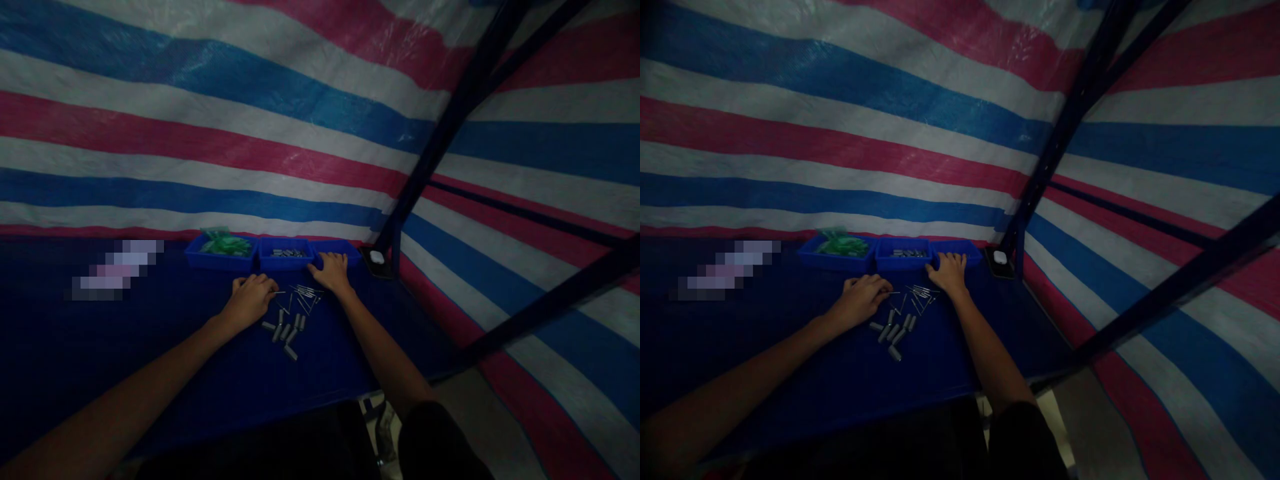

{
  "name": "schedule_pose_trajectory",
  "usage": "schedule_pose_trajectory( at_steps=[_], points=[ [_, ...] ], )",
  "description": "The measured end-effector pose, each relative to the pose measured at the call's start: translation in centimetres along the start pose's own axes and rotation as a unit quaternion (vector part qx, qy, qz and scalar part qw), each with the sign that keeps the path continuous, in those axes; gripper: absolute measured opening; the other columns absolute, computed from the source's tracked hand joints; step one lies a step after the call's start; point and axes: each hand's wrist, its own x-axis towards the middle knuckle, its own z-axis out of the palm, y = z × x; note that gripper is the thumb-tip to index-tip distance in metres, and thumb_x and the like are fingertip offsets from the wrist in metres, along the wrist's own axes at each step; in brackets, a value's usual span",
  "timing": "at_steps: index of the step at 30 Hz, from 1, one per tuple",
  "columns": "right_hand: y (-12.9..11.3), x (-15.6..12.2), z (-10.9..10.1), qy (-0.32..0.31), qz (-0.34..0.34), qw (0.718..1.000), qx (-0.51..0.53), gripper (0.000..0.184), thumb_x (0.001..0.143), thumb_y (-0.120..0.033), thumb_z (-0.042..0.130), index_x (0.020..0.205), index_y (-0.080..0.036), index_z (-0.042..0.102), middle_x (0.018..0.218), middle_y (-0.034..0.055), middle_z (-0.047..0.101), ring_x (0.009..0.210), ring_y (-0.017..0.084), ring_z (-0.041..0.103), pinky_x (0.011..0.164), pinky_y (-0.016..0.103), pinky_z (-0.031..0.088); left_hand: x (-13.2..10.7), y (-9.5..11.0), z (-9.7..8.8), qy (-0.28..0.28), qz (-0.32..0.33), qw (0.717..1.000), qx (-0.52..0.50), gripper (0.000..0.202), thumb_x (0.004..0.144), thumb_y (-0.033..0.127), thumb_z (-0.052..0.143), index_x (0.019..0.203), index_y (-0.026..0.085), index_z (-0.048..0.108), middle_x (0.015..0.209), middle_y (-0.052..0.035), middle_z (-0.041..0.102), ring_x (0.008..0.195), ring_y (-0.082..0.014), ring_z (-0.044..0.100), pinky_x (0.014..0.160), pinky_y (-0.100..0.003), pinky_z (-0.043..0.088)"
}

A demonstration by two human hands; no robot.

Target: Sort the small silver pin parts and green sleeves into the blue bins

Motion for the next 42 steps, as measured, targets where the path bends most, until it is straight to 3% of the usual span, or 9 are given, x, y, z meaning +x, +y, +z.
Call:
schedule_pose_trajectory(
  at_steps=[7, 12, 17, 22, 25, 27, 30, 36, 42],
  points=[
    [-1.4, -0.2, -0.1, 0.026, 0.007, 0.999, -0.037, 0.053, 0.076, -0.055, 0.047, 0.112, -0.016, 0.054, 0.109, 0.0153, 0.057, 0.105, 0.032, 0.045, 0.09, 0.049, 0.024, -0.5, 0.2, 0.5, 0.029, -0.008, 0.999, -0.039, 0.018, 0.081, 0.019, 0.042, 0.092, 0.021, 0.057, 0.089, -0.0052, 0.061, 0.089, -0.0226, 0.053, 0.081, -0.042, 0.034],
    [-1.2, -0.3, -0.2, 0.017, -0.01, 1.0, -0.019, 0.061, 0.08, -0.062, 0.037, 0.116, -0.016, 0.053, 0.112, 0.0145, 0.056, 0.107, 0.03, 0.044, 0.092, 0.048, 0.023, 0.0, -0.1, 0.7, 0.067, 0.023, 0.985, -0.156, 0.026, 0.08, 0.016, 0.041, 0.106, 0.016, 0.046, 0.079, -0.0023, 0.054, 0.077, -0.0162, 0.054, 0.075, -0.031, 0.042],
    [-0.5, 0.1, 0.3, 0.022, -0.03, 0.999, 0.019, 0.068, 0.082, -0.063, 0.028, 0.119, -0.012, 0.052, 0.112, 0.0154, 0.057, 0.11, 0.029, 0.044, 0.099, 0.046, 0.018, 0.2, -0.3, 1.0, 0.115, 0.042, 0.979, -0.165, 0.028, 0.077, 0.011, 0.039, 0.104, 0.016, 0.046, 0.076, -0.0012, 0.052, 0.076, -0.015, 0.053, 0.075, -0.03, 0.044],
    [-0.8, -0.4, -0.4, 0.105, -0.062, 0.99, 0.07, 0.051, 0.088, -0.048, 0.033, 0.115, -0.01, 0.054, 0.11, 0.0158, 0.055, 0.111, 0.025, 0.042, 0.098, 0.041, 0.026, 0.2, -0.4, 1.0, 0.125, 0.035, 0.971, -0.2, 0.022, 0.078, 0.013, 0.039, 0.098, 0.017, 0.047, 0.077, -0.0011, 0.053, 0.074, -0.0137, 0.053, 0.073, -0.03, 0.044],
    [-2.5, -2.0, -1.5, 0.152, -0.146, 0.973, 0.099, 0.04, 0.089, -0.039, 0.036, 0.111, -0.012, 0.055, 0.108, 0.014, 0.055, 0.109, 0.023, 0.042, 0.093, 0.037, 0.032, 0.5, -0.6, 0.9, 0.123, -0.022, 0.956, -0.266, 0.022, 0.079, 0.02, 0.043, 0.1, 0.018, 0.043, 0.072, 0.0015, 0.051, 0.065, -0.0125, 0.053, 0.064, -0.027, 0.043],
    [-4.2, -3.2, -1.9, 0.112, -0.236, 0.96, 0.105, 0.035, 0.087, -0.04, 0.043, 0.106, -0.014, 0.057, 0.101, 0.0109, 0.057, 0.101, 0.021, 0.046, 0.089, 0.034, 0.036, 0.7, -0.8, 0.8, 0.131, -0.052, 0.939, -0.312, 0.022, 0.079, 0.025, 0.045, 0.1, 0.018, 0.042, 0.067, 0.0031, 0.05, 0.059, -0.0119, 0.052, 0.059, -0.025, 0.042],
    [-6.1, -4.4, -2.1, 0.077, -0.294, 0.948, 0.092, 0.027, 0.084, -0.038, 0.05, 0.097, -0.016, 0.059, 0.093, 0.008, 0.059, 0.094, 0.02, 0.048, 0.084, 0.032, 0.038, 0.9, -1.1, 0.5, 0.162, -0.078, 0.92, -0.347, 0.022, 0.078, 0.029, 0.047, 0.097, 0.017, 0.044, 0.062, 0.0044, 0.048, 0.057, -0.0115, 0.051, 0.057, -0.024, 0.039],
    [-6.0, -4.7, -2.4, 0.088, -0.318, 0.939, 0.099, 0.02, 0.088, -0.03, 0.044, 0.093, -0.017, 0.058, 0.087, 0.0065, 0.06, 0.086, 0.018, 0.05, 0.077, 0.03, 0.037, 0.7, -0.9, -0.1, 0.201, -0.099, 0.897, -0.38, 0.024, 0.078, 0.033, 0.047, 0.095, 0.018, 0.044, 0.059, 0.0053, 0.048, 0.058, -0.0118, 0.053, 0.056, -0.023, 0.038],
    [-6.1, -4.5, -2.8, 0.072, -0.334, 0.937, 0.078, 0.02, 0.09, -0.026, 0.04, 0.088, -0.017, 0.058, 0.084, 0.0058, 0.061, 0.083, 0.017, 0.051, 0.074, 0.027, 0.036, 0.8, -0.8, 0.1, 0.138, -0.085, 0.905, -0.394, 0.028, 0.08, 0.04, 0.045, 0.095, 0.017, 0.046, 0.057, 0.0045, 0.048, 0.051, -0.0103, 0.048, 0.052, -0.022, 0.036]
  ],
)
